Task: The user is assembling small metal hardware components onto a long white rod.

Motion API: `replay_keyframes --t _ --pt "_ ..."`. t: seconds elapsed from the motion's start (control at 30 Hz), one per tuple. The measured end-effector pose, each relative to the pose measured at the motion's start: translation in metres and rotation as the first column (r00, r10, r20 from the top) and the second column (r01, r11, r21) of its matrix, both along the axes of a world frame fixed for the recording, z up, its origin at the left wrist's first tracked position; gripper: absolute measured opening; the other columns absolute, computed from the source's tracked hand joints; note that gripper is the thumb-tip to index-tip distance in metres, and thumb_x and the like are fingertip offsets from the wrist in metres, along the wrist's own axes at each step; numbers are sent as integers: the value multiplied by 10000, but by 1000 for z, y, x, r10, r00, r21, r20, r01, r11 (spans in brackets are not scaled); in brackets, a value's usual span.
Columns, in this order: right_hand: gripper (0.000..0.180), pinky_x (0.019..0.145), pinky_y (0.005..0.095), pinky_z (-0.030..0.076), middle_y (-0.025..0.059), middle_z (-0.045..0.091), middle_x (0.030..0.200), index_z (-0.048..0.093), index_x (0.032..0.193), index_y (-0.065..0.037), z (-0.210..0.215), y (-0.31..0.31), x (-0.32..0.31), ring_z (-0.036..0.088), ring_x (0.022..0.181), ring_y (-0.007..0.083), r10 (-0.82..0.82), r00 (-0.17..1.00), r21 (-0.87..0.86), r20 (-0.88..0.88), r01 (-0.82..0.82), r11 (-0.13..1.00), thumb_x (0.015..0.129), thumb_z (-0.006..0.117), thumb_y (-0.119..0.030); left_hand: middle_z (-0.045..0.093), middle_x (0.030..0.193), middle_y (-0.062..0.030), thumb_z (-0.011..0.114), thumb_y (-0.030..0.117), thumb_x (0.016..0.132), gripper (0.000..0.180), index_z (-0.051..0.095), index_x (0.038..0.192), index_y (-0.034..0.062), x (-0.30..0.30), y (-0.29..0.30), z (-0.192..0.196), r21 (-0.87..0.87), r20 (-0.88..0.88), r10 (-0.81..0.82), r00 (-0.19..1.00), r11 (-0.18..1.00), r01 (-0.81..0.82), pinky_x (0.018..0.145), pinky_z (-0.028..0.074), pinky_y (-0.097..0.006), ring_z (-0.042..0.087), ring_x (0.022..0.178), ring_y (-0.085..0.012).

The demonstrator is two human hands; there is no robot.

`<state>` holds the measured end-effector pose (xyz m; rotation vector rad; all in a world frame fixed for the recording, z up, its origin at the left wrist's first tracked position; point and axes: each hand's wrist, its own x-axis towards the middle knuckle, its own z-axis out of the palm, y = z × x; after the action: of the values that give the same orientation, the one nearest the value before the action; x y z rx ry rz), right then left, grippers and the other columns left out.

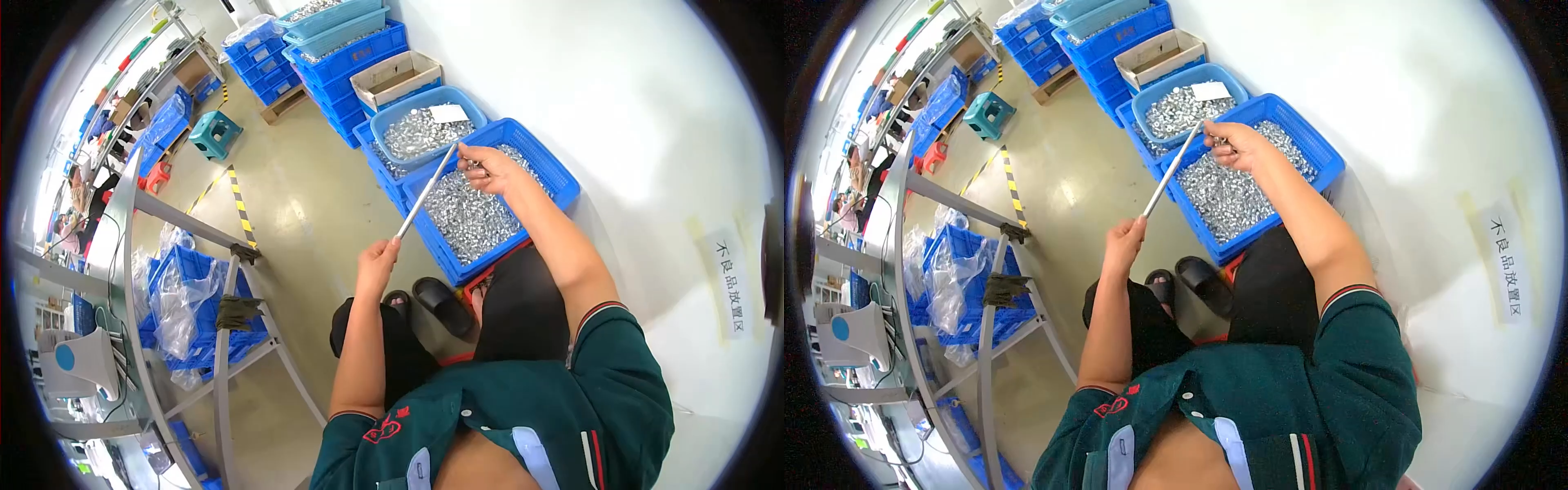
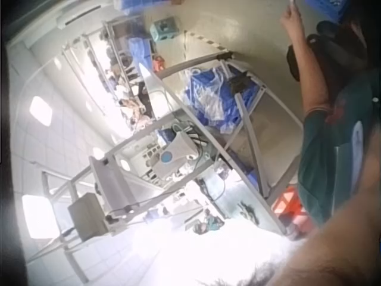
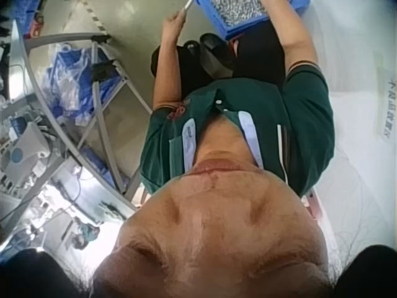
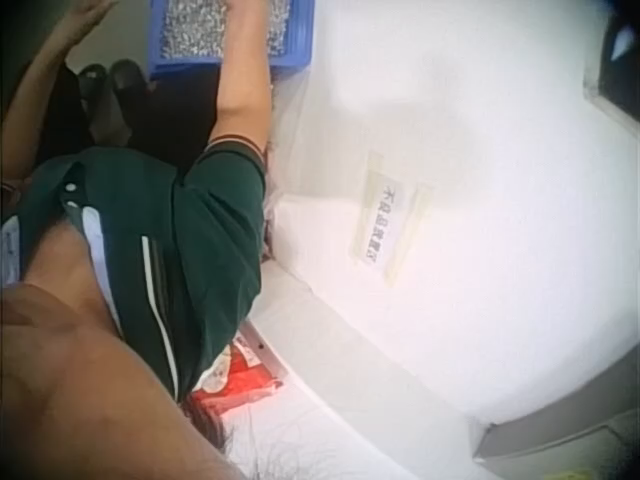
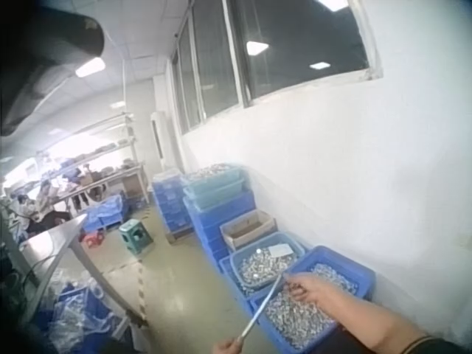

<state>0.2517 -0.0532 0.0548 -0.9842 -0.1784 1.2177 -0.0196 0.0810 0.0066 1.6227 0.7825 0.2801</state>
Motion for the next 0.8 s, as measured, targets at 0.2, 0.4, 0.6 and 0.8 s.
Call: replay_keyframes --t 0.2,0.4,0.6,0.8 --pt "246 332 151 227 23 480 675 531 866 -38 0 2 1 327 435 39 -136 989 -63 -51 133 989 829 591 -273 386 512 34 575 347 823 409 482 568 41 -2 1 -4 39 -2 -6 1000 999 6 434 265 -242 337 486 -56" --pt "164 339 150 237 15 483 687 545 920 -29 1 -3 7 340 454 34 -80 996 38 -50 82 996 862 527 -181 378 505 36 579 354 819 416 487 570 34 -1 -1 -2 55 -18 -14 1000 998 15 432 263 -243 330 483 -57" --pt "178 354 140 249 15 475 695 552 929 -16 8 0 -4 352 474 30 -19 998 87 52 14 996 834 569 -166 378 508 36 579 348 821 411 493 574 30 -3 0 -1 58 -17 -11 1000 998 12 429 258 -245 326 484 -57" --pt "157 359 139 259 -10 476 655 578 910 -17 15 -1 -5 361 467 26 -41 984 61 174 31 998 829 584 -151 366 501 61 550 376 838 395 472 586 83 -3 2 -4 -18 32 -48 998 999 49 388 209 -203 287 426 -29"
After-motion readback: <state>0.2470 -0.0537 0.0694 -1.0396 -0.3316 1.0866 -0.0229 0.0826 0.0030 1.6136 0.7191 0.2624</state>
